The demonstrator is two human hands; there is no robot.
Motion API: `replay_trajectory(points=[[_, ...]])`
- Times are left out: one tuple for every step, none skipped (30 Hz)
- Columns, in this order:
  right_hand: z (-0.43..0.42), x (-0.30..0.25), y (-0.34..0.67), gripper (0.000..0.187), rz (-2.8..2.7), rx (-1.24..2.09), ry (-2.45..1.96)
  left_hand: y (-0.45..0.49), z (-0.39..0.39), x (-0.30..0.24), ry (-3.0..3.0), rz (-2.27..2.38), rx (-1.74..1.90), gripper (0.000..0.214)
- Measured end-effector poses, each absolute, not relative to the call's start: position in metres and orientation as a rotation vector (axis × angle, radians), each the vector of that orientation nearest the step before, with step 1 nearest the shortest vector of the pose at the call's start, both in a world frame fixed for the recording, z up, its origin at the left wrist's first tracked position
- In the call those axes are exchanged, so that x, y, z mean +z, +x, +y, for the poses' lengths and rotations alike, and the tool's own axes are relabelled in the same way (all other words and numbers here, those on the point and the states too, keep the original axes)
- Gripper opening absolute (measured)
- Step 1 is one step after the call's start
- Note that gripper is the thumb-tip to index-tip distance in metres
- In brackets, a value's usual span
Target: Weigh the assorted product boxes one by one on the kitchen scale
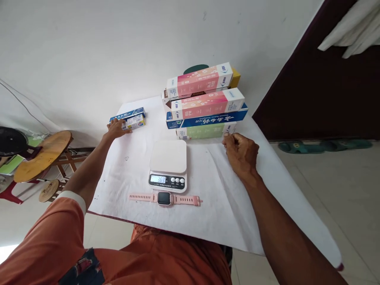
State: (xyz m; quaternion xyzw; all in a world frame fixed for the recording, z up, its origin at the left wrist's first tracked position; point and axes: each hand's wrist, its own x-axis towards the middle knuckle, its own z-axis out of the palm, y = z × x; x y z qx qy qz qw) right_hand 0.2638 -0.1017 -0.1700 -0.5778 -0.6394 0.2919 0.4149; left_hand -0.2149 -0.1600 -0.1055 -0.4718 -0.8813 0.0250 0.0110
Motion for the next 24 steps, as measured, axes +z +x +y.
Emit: replay_trajectory(points=[[-0.102, -0.170, 0.264, 0.037, -1.614, 0.736, -1.440, -0.214, -0.163, -0.103, -1.490, -2.767, 0.066, 0.078], [-0.102, -0.169, 0.265, 0.037, -1.619, 0.741, -1.431, -0.213, -0.167, -0.102, -1.514, -2.783, 0.045, 0.078], [-0.102, -0.168, 0.265, 0.037, -1.624, 0.748, -1.426, -0.211, -0.173, -0.101, -1.541, -2.798, 0.021, 0.078], [-0.102, -0.166, 0.265, 0.037, -1.632, 0.752, -1.426, -0.209, -0.180, -0.101, -1.574, -2.806, -0.002, 0.076], [-0.102, -0.165, 0.265, 0.037, -1.640, 0.754, -1.431, -0.207, -0.187, -0.102, -1.610, -2.802, -0.020, 0.074], [-0.103, -0.164, 0.265, 0.036, -1.649, 0.757, -1.439, -0.206, -0.195, -0.103, -1.640, -2.794, -0.029, 0.071], [-0.103, -0.163, 0.264, 0.035, -1.655, 0.758, -1.447, -0.205, -0.202, -0.104, -1.666, -2.781, -0.032, 0.070], [-0.103, -0.162, 0.264, 0.034, -1.659, 0.757, -1.454, -0.205, -0.210, -0.105, -1.689, -2.770, -0.039, 0.069], [-0.103, -0.162, 0.264, 0.033, -1.659, 0.755, -1.457, -0.206, -0.217, -0.105, -1.703, -2.764, -0.049, 0.070], [-0.103, -0.162, 0.264, 0.032, -1.658, 0.752, -1.457, -0.207, -0.224, -0.104, -1.708, -2.765, -0.065, 0.070], [-0.103, -0.162, 0.263, 0.031, -1.658, 0.752, -1.454, -0.209, -0.230, -0.104, -1.705, -2.770, -0.093, 0.069], [-0.102, -0.162, 0.263, 0.031, -1.658, 0.751, -1.454, -0.210, -0.236, -0.103, -1.696, -2.779, -0.127, 0.067], [-0.102, -0.162, 0.263, 0.030, -1.659, 0.752, -1.456, -0.212, -0.241, -0.102, -1.683, -2.788, -0.159, 0.065], [-0.103, -0.162, 0.263, 0.030, -1.659, 0.756, -1.460, -0.213, -0.246, -0.101, -1.666, -2.795, -0.189, 0.062], [-0.103, -0.162, 0.263, 0.030, -1.656, 0.761, -1.461, -0.212, -0.251, -0.100, -1.651, -2.797, -0.220, 0.060], [-0.103, -0.162, 0.263, 0.031, -1.654, 0.764, -1.460, -0.210, -0.255, -0.099, -1.642, -2.792, -0.261, 0.059], [-0.104, -0.162, 0.263, 0.031, -1.652, 0.763, -1.457, -0.206, -0.260, -0.097, -1.643, -2.785, -0.315, 0.059], [-0.104, -0.162, 0.263, 0.031, -1.654, 0.758, -1.453, -0.200, -0.263, -0.095, -1.657, -2.775, -0.388, 0.059], [-0.105, -0.163, 0.263, 0.032, -1.657, 0.753, -1.447, -0.191, -0.266, -0.093, -1.691, -2.757, -0.480, 0.061], [-0.105, -0.163, 0.264, 0.033, -1.659, 0.745, -1.439, -0.181, -0.268, -0.091, -1.750, -2.730, -0.570, 0.062], [-0.105, -0.164, 0.264, 0.033, -1.660, 0.739, -1.427, -0.168, -0.268, -0.087, -1.830, -2.690, -0.643, 0.064], [-0.105, -0.165, 0.264, 0.034, -1.657, 0.732, -1.413, -0.154, -0.268, -0.084, -1.924, -2.638, -0.694, 0.065], [-0.105, -0.167, 0.264, 0.035, -1.650, 0.727, -1.399, -0.138, -0.266, -0.081, -2.027, -2.573, -0.722, 0.065], [-0.104, -0.168, 0.264, 0.035, -1.645, 0.724, -1.387, -0.122, -0.264, -0.079, -2.133, -2.500, -0.733, 0.065]])
